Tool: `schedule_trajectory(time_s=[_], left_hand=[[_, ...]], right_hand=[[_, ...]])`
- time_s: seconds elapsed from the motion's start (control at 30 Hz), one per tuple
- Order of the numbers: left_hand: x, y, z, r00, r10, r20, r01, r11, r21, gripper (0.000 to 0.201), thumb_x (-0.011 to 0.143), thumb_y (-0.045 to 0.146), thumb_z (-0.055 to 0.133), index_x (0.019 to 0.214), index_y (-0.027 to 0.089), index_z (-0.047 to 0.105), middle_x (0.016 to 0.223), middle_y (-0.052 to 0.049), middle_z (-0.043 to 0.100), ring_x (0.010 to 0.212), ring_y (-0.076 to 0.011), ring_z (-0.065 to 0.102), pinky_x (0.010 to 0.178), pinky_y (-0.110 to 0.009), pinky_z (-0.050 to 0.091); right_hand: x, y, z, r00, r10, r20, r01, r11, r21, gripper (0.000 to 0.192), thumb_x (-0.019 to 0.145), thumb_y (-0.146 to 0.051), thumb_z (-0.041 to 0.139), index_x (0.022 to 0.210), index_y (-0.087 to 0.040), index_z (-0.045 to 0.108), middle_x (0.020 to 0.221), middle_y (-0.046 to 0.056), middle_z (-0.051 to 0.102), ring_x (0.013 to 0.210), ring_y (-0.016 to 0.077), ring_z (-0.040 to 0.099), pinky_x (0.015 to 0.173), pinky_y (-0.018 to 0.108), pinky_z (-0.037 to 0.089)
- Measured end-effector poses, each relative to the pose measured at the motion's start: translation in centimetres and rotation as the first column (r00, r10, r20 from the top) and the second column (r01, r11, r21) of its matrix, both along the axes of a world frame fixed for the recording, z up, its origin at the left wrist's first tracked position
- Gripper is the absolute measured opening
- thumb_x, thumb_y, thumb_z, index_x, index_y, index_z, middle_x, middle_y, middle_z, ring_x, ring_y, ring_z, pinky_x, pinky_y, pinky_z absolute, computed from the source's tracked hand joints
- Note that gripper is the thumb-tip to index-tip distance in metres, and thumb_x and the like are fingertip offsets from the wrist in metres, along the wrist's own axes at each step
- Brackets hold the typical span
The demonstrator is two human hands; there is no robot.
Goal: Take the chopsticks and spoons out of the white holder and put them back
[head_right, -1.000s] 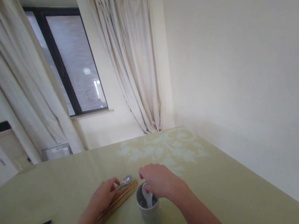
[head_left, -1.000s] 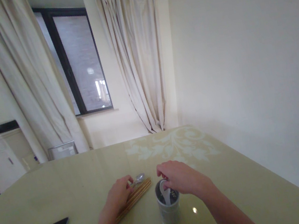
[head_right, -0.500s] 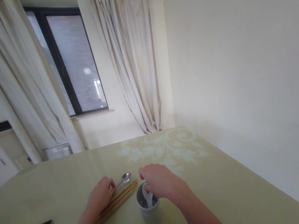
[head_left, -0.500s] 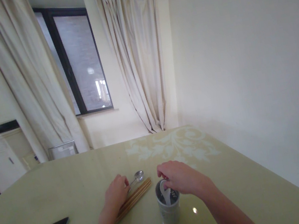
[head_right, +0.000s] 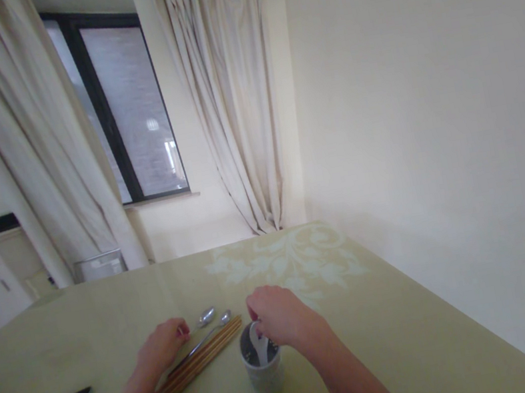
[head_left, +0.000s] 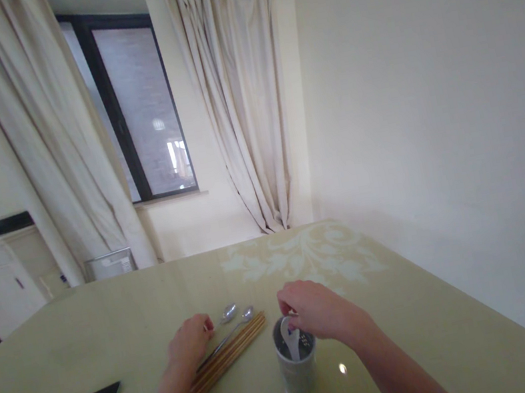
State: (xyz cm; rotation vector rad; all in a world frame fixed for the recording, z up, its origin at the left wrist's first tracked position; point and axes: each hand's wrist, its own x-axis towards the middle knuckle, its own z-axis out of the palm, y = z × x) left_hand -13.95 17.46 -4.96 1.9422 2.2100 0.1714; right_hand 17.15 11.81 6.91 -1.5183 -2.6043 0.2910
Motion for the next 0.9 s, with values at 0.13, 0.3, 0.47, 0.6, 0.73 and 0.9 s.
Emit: schedule_trajectory(time_s=[0.13, 0.3, 0.47, 0.6, 0.73, 0.9], left_hand=[[0.2, 0.4, -0.6, 0.996, -0.074, 0.053, 0.075, 0.997, -0.008, 0.015, 0.089, 0.020, 0.065, 0.096, 0.023, 0.077, 0.109, -0.007, 0.079, 0.103, -0.0213, 0.073, 0.088, -0.028, 0.050], [0.9, 0.5, -0.8, 0.982, -0.153, 0.107, 0.155, 0.988, -0.005, 0.014, 0.090, 0.025, 0.066, 0.099, 0.021, 0.076, 0.106, -0.006, 0.079, 0.099, -0.0184, 0.072, 0.084, -0.025, 0.049], [1.0, 0.5, -0.8, 0.978, -0.169, 0.120, 0.170, 0.986, 0.003, 0.009, 0.087, 0.023, 0.067, 0.092, 0.021, 0.075, 0.104, -0.006, 0.078, 0.098, -0.0192, 0.071, 0.082, -0.025, 0.048], [0.9, 0.4, -0.8, 0.981, -0.154, 0.120, 0.156, 0.988, -0.003, 0.010, 0.087, 0.026, 0.068, 0.091, 0.020, 0.074, 0.102, -0.008, 0.078, 0.096, -0.0225, 0.071, 0.080, -0.029, 0.047], [1.1, 0.5, -0.9, 0.967, -0.197, 0.158, 0.200, 0.980, -0.002, 0.015, 0.086, 0.022, 0.066, 0.099, 0.023, 0.074, 0.102, -0.004, 0.077, 0.095, -0.0185, 0.071, 0.080, -0.025, 0.047], [1.1, 0.8, -1.2, 0.953, -0.237, 0.187, 0.241, 0.971, 0.005, 0.015, 0.088, 0.020, 0.065, 0.099, 0.023, 0.075, 0.102, -0.003, 0.077, 0.096, -0.0176, 0.070, 0.082, -0.023, 0.047]], right_hand=[[-0.1, 0.0, 0.2, 0.999, -0.042, 0.011, 0.042, 0.999, -0.002, 0.008, 0.084, -0.021, 0.076, 0.092, -0.020, 0.077, 0.103, 0.008, 0.077, 0.094, 0.0224, 0.069, 0.073, 0.028, 0.042], [-0.2, 0.3, 0.1, 0.997, -0.074, 0.038, 0.074, 0.997, -0.003, 0.013, 0.082, -0.027, 0.082, 0.091, -0.020, 0.077, 0.100, 0.008, 0.077, 0.092, 0.0230, 0.070, 0.070, 0.028, 0.041], [-0.3, 0.6, -0.3, 0.997, -0.063, 0.047, 0.062, 0.998, 0.015, 0.007, 0.082, -0.017, 0.073, 0.088, -0.019, 0.076, 0.097, 0.009, 0.077, 0.090, 0.0225, 0.070, 0.068, 0.028, 0.039], [-0.2, 0.6, -0.3, 0.996, -0.057, 0.063, 0.057, 0.998, 0.003, 0.015, 0.076, -0.011, 0.069, 0.087, -0.019, 0.076, 0.095, 0.009, 0.076, 0.088, 0.0218, 0.068, 0.067, 0.027, 0.038], [0.0, 0.7, -0.5, 0.998, -0.037, 0.060, 0.038, 0.999, -0.013, 0.016, 0.073, -0.013, 0.068, 0.087, -0.019, 0.074, 0.095, 0.007, 0.075, 0.085, 0.0208, 0.066, 0.064, 0.027, 0.035], [0.2, 0.7, -0.7, 0.999, -0.024, 0.037, 0.025, 1.000, -0.018, 0.017, 0.069, -0.017, 0.068, 0.085, -0.020, 0.071, 0.089, 0.005, 0.074, 0.079, 0.0196, 0.063, 0.057, 0.026, 0.029]])
